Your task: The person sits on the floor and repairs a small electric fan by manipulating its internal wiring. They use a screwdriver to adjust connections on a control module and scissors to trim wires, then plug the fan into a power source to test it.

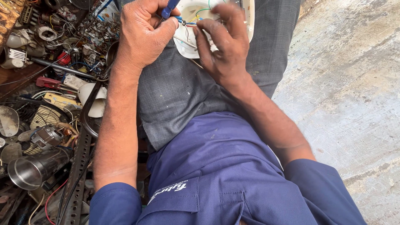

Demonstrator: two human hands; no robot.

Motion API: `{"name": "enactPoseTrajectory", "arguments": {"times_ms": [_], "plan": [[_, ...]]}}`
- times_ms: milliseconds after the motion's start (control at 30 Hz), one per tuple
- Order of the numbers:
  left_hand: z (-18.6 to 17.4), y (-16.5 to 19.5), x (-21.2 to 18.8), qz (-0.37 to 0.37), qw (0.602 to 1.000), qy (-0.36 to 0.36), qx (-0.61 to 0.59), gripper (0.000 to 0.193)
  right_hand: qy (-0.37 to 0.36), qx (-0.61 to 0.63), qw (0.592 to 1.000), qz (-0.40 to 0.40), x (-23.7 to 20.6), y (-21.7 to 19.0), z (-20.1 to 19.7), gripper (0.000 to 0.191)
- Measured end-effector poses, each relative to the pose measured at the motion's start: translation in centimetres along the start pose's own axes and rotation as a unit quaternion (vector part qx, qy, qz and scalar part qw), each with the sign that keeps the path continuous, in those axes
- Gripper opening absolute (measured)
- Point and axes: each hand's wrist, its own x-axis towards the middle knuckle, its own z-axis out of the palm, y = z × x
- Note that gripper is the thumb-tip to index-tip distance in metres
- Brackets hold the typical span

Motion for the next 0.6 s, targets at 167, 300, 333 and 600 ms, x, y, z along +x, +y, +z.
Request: {"name": "enactPoseTrajectory", "arguments": {"times_ms": [167,300,333,600], "plan": [[-0.4,0.4,0.1,0.003,0.996,-0.036,-0.083,0.012,-0.074,0.095,0.986,0.117,0.1,-0.3,0.7,0.015],[-0.9,0.5,0.2,-0.02,0.993,-0.052,-0.1,0.01,-0.096,0.219,0.947,0.214,0.2,0.5,2.1,0.014],[-1.0,0.5,0.2,-0.01,0.994,-0.057,-0.096,0.01,-0.105,0.234,0.942,0.215,0.1,0.7,2.2,0.017],[-1.3,-0.3,0.1,0.009,0.99,-0.078,-0.113,0.008,-0.143,0.263,0.932,0.203,0.0,1.6,2.2,0.013]]}}
